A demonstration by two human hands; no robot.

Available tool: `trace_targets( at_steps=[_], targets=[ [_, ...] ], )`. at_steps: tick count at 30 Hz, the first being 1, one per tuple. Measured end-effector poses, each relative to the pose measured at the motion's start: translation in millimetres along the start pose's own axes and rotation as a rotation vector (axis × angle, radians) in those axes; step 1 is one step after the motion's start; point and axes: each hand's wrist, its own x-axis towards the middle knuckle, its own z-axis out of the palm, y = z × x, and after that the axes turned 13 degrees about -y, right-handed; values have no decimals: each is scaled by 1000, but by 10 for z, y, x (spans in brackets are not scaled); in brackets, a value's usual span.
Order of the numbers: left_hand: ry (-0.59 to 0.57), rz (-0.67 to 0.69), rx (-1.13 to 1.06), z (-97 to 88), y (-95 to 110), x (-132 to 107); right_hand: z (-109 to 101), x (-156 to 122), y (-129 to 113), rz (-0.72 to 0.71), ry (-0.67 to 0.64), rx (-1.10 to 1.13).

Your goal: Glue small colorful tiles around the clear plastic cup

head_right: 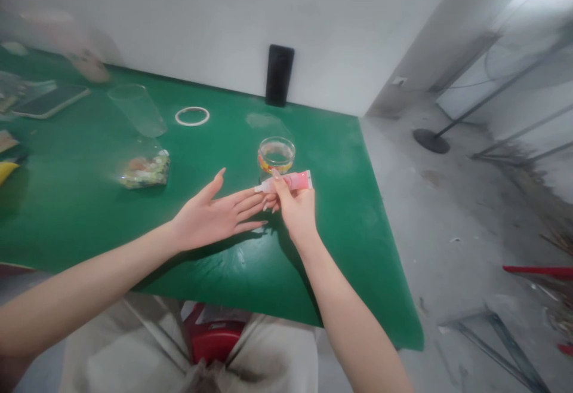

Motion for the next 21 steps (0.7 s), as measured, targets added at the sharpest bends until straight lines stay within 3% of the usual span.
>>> trace_targets(
  at_steps=[21],
  targets=[
    [-13,1,-21,-17,-2,4,-25,12,51,-34,34,-104]
  ],
)
